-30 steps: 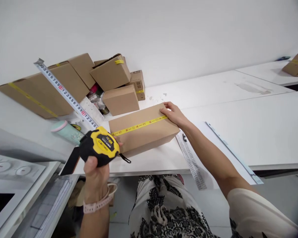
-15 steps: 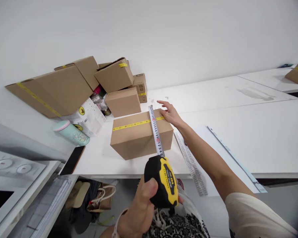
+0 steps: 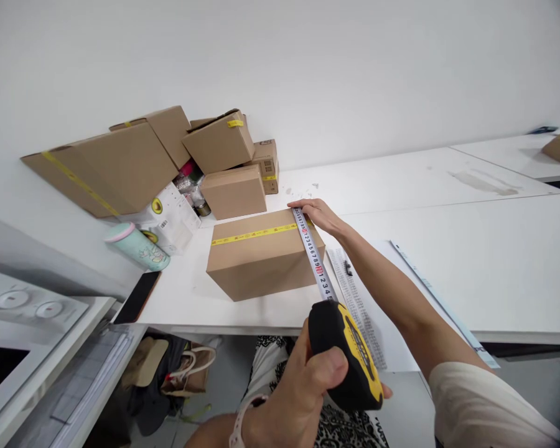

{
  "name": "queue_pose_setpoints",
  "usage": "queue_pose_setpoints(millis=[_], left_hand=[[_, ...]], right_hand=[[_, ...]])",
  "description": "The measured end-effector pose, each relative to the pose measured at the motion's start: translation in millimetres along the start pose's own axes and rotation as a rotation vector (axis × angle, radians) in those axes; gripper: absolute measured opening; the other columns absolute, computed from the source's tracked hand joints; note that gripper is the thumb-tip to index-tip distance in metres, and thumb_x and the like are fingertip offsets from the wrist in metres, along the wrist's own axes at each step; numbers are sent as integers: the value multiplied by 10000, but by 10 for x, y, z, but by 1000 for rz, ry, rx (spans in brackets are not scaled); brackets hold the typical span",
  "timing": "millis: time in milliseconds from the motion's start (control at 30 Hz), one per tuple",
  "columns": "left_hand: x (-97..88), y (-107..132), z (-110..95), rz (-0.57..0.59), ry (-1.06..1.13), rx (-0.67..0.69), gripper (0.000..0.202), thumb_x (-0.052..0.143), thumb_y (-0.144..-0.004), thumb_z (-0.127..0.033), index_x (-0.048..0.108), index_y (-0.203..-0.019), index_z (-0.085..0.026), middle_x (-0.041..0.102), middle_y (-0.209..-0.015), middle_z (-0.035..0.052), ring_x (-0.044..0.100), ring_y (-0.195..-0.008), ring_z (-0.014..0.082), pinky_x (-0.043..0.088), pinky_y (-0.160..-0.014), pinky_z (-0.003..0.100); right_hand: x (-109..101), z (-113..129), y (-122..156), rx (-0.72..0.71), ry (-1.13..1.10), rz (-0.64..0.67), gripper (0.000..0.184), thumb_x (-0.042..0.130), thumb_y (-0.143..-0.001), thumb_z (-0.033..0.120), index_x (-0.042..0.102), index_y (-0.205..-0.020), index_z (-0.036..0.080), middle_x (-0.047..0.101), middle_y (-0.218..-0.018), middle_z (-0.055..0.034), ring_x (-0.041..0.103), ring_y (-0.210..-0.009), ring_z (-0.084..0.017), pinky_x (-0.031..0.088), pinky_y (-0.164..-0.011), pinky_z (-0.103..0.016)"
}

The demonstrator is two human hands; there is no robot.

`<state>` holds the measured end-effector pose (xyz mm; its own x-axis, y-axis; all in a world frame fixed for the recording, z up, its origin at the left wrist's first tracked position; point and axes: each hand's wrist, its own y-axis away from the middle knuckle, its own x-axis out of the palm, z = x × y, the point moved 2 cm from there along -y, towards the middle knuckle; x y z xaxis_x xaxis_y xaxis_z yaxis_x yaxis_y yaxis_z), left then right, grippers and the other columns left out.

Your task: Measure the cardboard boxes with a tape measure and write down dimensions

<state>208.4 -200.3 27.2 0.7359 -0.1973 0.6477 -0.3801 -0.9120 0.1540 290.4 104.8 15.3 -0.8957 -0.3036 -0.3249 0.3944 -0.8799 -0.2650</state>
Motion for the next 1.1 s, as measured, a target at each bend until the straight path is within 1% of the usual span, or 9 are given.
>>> queue_pose_setpoints(millis=[100,200,533,633,767,867,967,1033,1100], left_hand=[[-5,-21,91,-23,25,-14,630,787,-750,-557,570,-1211,-186,680,-1030,108,734,-889,300,572,-843,455],[-5,-33,169,-30,62,-25,620,815,-717,-529,570,-1174,-189,683,-994,101,734,-926,323,571,-843,464],[24,-58,197,-14,115,-25,607,830,-704,-492,565,-1162,-196,682,-959,99,714,-951,321,547,-853,464],[26,-38,165,-32,98,-18,605,856,-674,-473,598,-1144,-192,648,-1002,86,680,-919,268,528,-825,409],[-58,34,132,-38,23,-125,706,902,-635,-435,581,-1220,-204,625,-990,60,631,-822,192,494,-766,345],[-206,89,107,-65,-128,-151,972,942,-579,-377,484,-1421,-218,639,-1138,105,632,-932,233,487,-835,377],[-333,113,71,-59,-301,-98,1169,947,-568,-301,342,-1568,-259,620,-1303,143,619,-1077,305,480,-914,437],[-370,104,33,-38,-323,2,1177,945,-572,-282,343,-1583,-283,595,-1384,141,587,-1188,346,461,-998,472],[-394,90,-13,-64,-327,129,1123,951,-566,-261,418,-1554,-281,560,-1453,131,530,-1298,376,417,-1093,492]], right_hand=[[5,0,13,-14,-83,16,537,505,-894,258,567,-1426,216,709,-1334,-102,646,-1174,-284,500,-1063,-554],[42,-61,-1,-28,-153,27,662,579,-873,303,437,-1515,219,700,-1344,-133,670,-1129,-271,543,-1003,-536],[67,-60,3,-16,-190,25,536,637,-825,281,558,-1348,191,698,-1333,-152,673,-1129,-279,534,-1003,-556],[77,-45,24,-19,-204,-2,486,622,-832,292,581,-1306,190,702,-1325,-147,666,-1147,-273,528,-1016,-548],[-30,54,87,-119,-219,-135,457,620,-862,370,605,-1283,192,715,-1281,-143,639,-1218,-276,495,-1074,-541],[-177,271,257,-210,-177,-256,486,621,-898,468,593,-1326,238,675,-1338,-118,585,-1313,-299,496,-1087,-539],[-214,572,594,-256,-105,-316,485,624,-917,529,588,-1347,307,644,-1371,-70,534,-1381,-324,526,-1068,-529],[-133,758,885,-285,-80,-296,451,626,-925,527,608,-1330,330,646,-1365,-58,534,-1386,-326,536,-1070,-530],[-3,890,1178,-341,-81,-216,403,608,-944,497,623,-1321,356,668,-1337,-49,566,-1356,-317,534,-1080,-553]])
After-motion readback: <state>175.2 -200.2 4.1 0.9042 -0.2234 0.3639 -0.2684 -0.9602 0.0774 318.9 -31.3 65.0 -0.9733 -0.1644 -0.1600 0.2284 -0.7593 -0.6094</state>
